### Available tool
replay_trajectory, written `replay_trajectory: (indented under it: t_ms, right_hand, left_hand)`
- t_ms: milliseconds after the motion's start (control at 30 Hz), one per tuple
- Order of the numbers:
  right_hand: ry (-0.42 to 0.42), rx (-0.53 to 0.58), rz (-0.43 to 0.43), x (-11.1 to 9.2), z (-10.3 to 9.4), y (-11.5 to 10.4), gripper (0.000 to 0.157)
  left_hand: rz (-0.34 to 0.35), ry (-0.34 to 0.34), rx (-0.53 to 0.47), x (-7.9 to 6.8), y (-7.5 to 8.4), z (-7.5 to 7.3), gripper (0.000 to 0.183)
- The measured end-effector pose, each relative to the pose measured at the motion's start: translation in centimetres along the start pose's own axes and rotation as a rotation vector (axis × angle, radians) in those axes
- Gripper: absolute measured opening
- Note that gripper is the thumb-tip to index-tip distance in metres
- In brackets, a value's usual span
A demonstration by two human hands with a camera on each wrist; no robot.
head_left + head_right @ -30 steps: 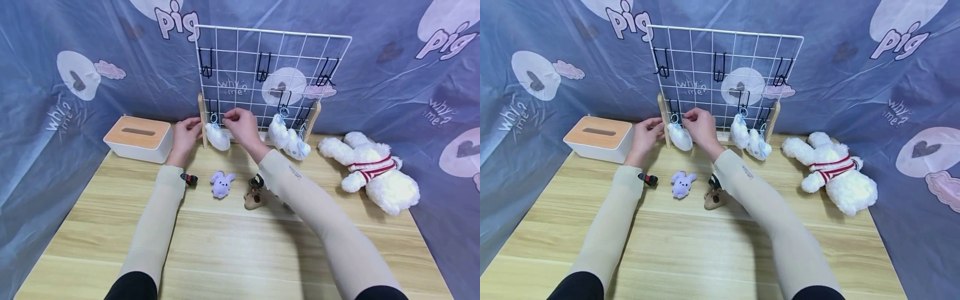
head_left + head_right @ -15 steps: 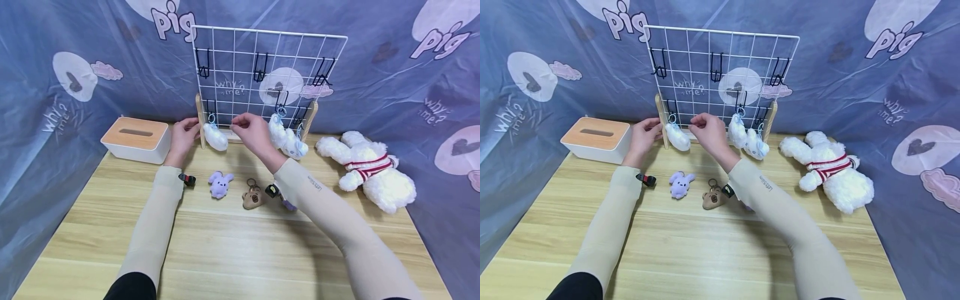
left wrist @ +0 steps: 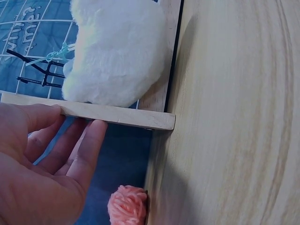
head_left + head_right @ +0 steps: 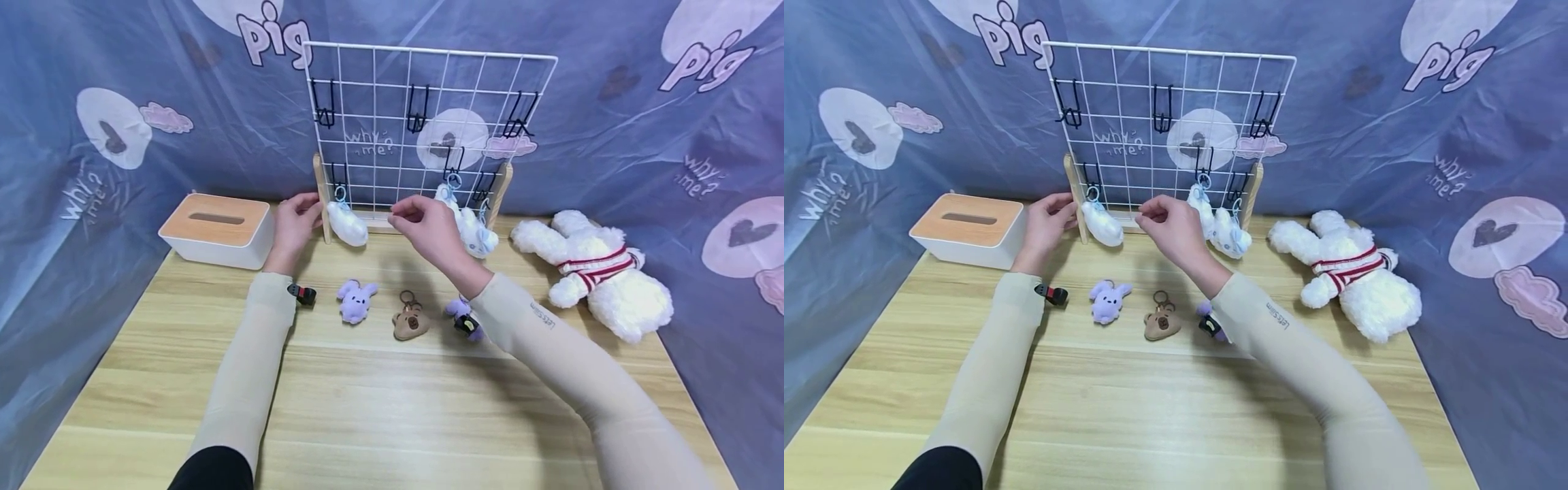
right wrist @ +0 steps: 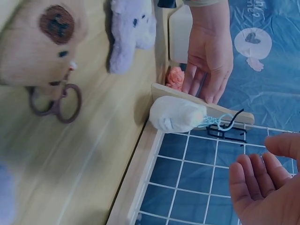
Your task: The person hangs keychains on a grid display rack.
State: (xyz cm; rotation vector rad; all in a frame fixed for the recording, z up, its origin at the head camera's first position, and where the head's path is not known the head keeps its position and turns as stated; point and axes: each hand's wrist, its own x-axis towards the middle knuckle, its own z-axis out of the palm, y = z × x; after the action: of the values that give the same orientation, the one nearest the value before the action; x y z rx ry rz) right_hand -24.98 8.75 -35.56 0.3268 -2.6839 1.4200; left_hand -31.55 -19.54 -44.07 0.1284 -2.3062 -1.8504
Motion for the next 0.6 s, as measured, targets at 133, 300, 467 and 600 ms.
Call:
replay_trajectory:
  t_ms: [133,300,467,600]
  right_hand:
    - [-0.021,-0.015,0.005,-1.2,-0.9,0.7,0.018]
    - [-0.034,-0.017,0.022,-2.5,-2.4,2.0,0.020]
    - [-0.027,-0.010,0.045,-3.4,-3.8,3.0,0.022]
    - [-0.012,-0.023,0.048,-4.1,-4.8,3.8,0.021]
  left_hand:
    - [0.008,0.004,0.009,0.1,0.0,0.1,0.035]
    - [0.010,0.007,0.003,0.1,0.0,0.2,0.036]
    - [0.004,0.014,-0.009,-0.1,0.3,0.2,0.035]
    - [-0.006,0.009,-0.006,-0.4,0.5,0.1,0.036]
